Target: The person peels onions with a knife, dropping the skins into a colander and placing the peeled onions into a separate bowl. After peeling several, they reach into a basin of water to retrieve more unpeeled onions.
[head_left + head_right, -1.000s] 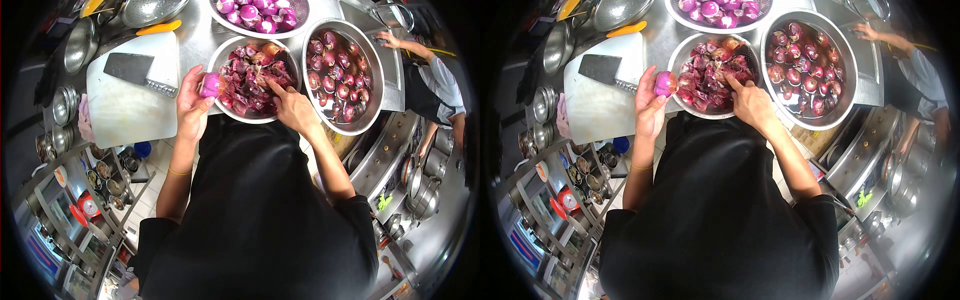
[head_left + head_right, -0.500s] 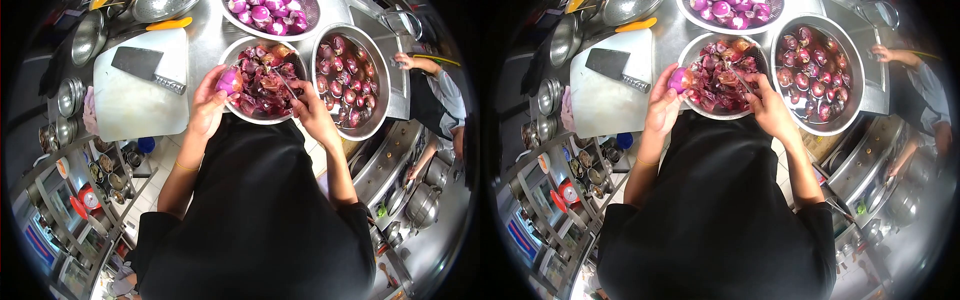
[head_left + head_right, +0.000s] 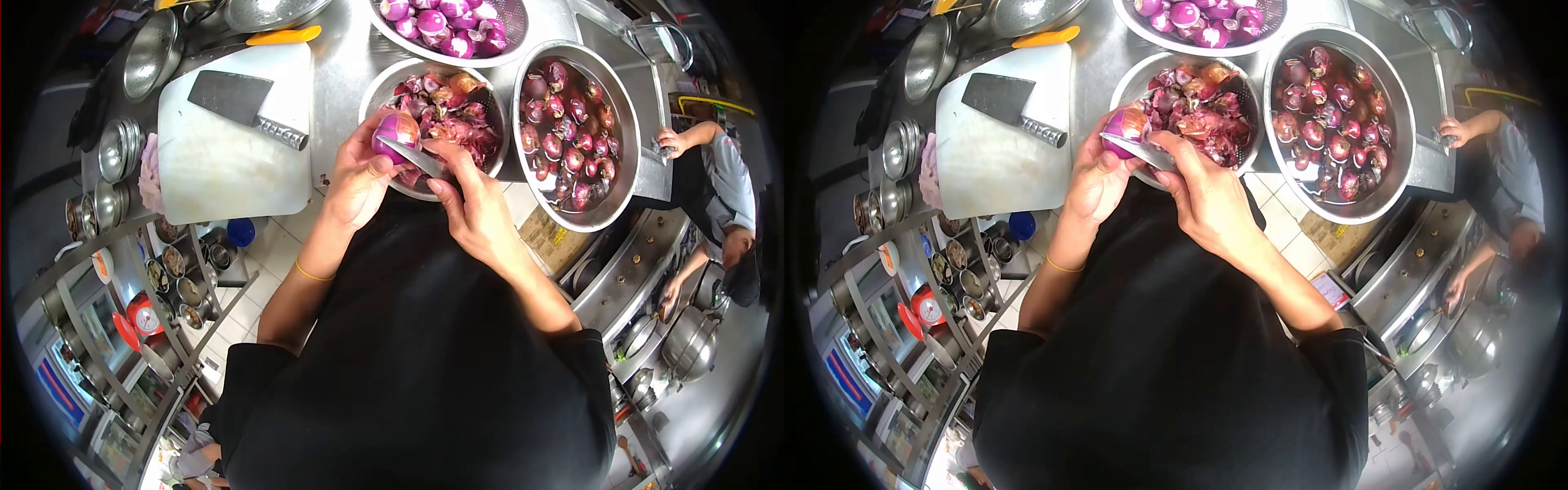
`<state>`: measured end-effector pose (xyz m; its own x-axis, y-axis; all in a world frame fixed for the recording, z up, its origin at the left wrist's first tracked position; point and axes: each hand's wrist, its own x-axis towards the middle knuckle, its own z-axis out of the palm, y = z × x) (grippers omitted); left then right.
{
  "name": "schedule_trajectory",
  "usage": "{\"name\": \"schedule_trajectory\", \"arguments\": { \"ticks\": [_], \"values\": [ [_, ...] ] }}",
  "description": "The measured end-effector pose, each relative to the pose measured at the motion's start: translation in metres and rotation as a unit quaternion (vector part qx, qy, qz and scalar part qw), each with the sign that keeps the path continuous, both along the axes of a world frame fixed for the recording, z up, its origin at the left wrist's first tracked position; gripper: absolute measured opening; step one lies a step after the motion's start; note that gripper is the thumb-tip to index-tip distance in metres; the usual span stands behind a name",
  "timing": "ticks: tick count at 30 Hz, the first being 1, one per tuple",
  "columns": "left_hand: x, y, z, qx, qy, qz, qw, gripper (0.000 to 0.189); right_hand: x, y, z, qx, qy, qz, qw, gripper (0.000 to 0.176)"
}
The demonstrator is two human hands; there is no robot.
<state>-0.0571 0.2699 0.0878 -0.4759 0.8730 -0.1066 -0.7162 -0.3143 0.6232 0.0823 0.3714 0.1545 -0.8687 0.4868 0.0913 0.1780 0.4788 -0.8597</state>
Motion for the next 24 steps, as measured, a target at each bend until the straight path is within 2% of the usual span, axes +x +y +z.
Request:
{"name": "schedule_trajectory", "arguments": {
  "ticks": [3,7,9,13,15,19,21,22,24],
  "values": [
    [-0.005,-0.005,-0.004,0.037,-0.029,-0.054,0.997,0.063,0.001,0.001,0.003,-0.006,-0.008,-0.002,1.0,0.043],
    [-0.005,-0.006,0.0,0.026,-0.034,-0.059,0.997,0.06,0.003,0.003,-0.002,0.021,0.021,0.022,0.999,0.049],
    [-0.007,-0.006,0.0,0.028,-0.021,-0.074,0.997,0.056,0.005,0.004,0.004,0.044,-0.041,0.042,0.997,0.053],
    [-0.01,-0.004,0.001,0.025,-0.004,-0.081,0.996,0.055,0.003,0.003,0.0,0.066,-0.037,0.027,0.997,0.058],
    [-0.011,-0.004,0.003,0.023,-0.017,-0.087,0.996,0.055,-0.001,0.001,-0.005,0.058,0.024,-0.013,0.998,0.061],
    [-0.012,-0.004,0.003,0.015,-0.029,-0.089,0.995,0.055,0.001,0.005,-0.003,0.085,0.009,-0.001,0.996,0.057],
    [-0.011,-0.004,0.004,0.009,-0.037,-0.084,0.996,0.055,0.002,0.009,0.007,0.051,-0.121,0.016,0.991,0.045],
    [-0.011,-0.005,0.003,0.009,-0.037,-0.083,0.996,0.055,0.001,0.01,0.003,0.051,-0.121,0.017,0.991,0.045],
    [-0.012,-0.006,0.002,0.02,-0.035,-0.097,0.994,0.056,-0.003,0.016,-0.008,-0.009,0.09,0.001,0.996,0.044]
  ]
}}
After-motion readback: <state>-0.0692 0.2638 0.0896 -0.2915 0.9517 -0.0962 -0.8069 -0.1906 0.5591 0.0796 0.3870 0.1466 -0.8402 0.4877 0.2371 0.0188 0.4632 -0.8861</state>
